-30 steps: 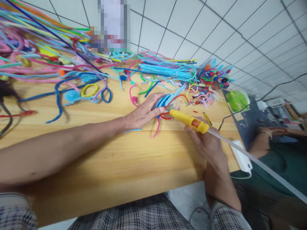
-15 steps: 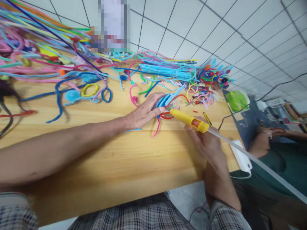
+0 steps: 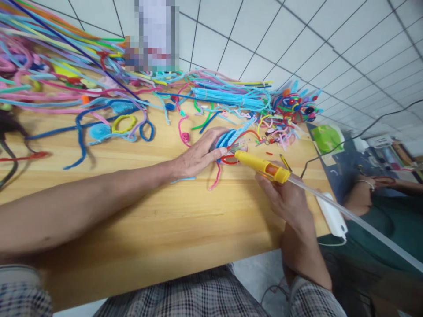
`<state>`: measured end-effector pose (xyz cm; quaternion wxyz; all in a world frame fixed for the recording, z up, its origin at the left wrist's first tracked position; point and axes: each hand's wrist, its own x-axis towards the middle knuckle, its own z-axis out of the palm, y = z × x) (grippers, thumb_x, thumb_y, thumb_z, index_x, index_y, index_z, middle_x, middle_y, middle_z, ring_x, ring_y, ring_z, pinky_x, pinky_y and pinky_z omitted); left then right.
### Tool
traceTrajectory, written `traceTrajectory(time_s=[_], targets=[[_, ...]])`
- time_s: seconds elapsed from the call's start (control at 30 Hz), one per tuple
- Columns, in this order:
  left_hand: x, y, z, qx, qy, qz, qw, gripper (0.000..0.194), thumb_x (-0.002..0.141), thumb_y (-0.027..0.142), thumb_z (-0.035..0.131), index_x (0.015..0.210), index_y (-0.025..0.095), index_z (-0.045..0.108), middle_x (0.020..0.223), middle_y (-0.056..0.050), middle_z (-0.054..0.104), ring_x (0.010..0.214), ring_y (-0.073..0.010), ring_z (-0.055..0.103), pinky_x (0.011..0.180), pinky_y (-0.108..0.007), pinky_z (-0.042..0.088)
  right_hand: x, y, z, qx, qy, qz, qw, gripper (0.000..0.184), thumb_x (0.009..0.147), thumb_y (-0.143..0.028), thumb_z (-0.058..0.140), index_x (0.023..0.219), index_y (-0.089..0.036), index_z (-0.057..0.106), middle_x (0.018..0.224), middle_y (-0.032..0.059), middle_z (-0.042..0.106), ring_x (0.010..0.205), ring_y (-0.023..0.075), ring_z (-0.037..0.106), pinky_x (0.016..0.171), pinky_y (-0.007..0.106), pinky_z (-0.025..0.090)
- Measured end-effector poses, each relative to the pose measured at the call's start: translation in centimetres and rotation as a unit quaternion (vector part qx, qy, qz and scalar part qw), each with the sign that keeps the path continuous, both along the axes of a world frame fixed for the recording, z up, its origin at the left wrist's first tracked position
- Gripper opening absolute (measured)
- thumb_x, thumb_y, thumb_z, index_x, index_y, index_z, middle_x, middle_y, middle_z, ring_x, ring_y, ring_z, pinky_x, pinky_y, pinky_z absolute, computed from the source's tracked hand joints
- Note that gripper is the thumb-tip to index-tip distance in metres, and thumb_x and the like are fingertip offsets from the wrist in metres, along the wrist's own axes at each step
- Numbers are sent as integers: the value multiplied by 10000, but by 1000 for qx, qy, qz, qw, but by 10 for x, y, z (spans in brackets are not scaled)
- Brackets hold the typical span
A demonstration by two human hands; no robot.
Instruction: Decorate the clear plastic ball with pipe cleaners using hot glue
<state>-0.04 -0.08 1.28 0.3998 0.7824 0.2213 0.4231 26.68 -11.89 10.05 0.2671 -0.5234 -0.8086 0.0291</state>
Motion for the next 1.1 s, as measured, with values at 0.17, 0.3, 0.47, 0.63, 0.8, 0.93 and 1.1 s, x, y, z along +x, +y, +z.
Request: traceTrajectory(time_s=[0.17,0.3,0.47,0.63,0.8,0.93,1.1], targets=[[0,1,0,0,2,0,1000,630,1127,623,500,1628,244,460,1653,-165,545,1559,-349,502,1352,-605,386,-1,-1,-3,14,-10,-10,1000,206,1060,-393,648,1208,-267,717,1086,83,817,929,288,786,771,422,641],[1,0,1,2,2,-2,1000,626,1126,615,506,1622,236,462,1648,-169,546,1559,-342,504,1352,-590,391,-2,0,-3,13,-6,-15,1000,206,1058,-397,649,1206,-271,718,1085,85,818,944,291,785,787,436,645],[0,-1,3,2,2,-2,1000,624,1131,604,501,1617,214,466,1638,-180,551,1554,-340,510,1352,-578,391,1,1,-1,9,13,-4,1000,192,1052,-384,663,1182,-257,726,1075,82,818,924,277,788,782,417,649],[0,-2,3,-5,4,2,1000,653,1129,627,493,1622,199,471,1642,-178,543,1558,-331,506,1363,-548,381,2,1,0,-3,9,-8,1000,194,1044,-404,674,1160,-257,726,1067,79,821,919,273,788,780,412,651],[1,0,1,-3,-1,1,1000,655,1117,656,504,1621,237,485,1646,-156,545,1559,-338,503,1364,-563,382,-1,1,-2,12,-1,-17,1000,202,1053,-423,659,1162,-267,726,1066,83,822,915,286,787,764,426,645],[1,0,2,-4,0,-1,1000,643,1120,634,509,1627,239,481,1644,-163,550,1552,-357,507,1356,-593,382,-1,1,-1,16,3,-10,1000,195,1054,-405,661,1169,-262,726,1073,88,822,917,287,787,773,431,649],[1,-1,2,0,-2,3,1000,639,1123,631,505,1625,237,474,1632,-169,560,1543,-348,518,1346,-592,398,3,1,0,13,-1,-2,1000,190,1052,-378,669,1183,-252,725,1066,83,820,906,277,789,765,413,647]])
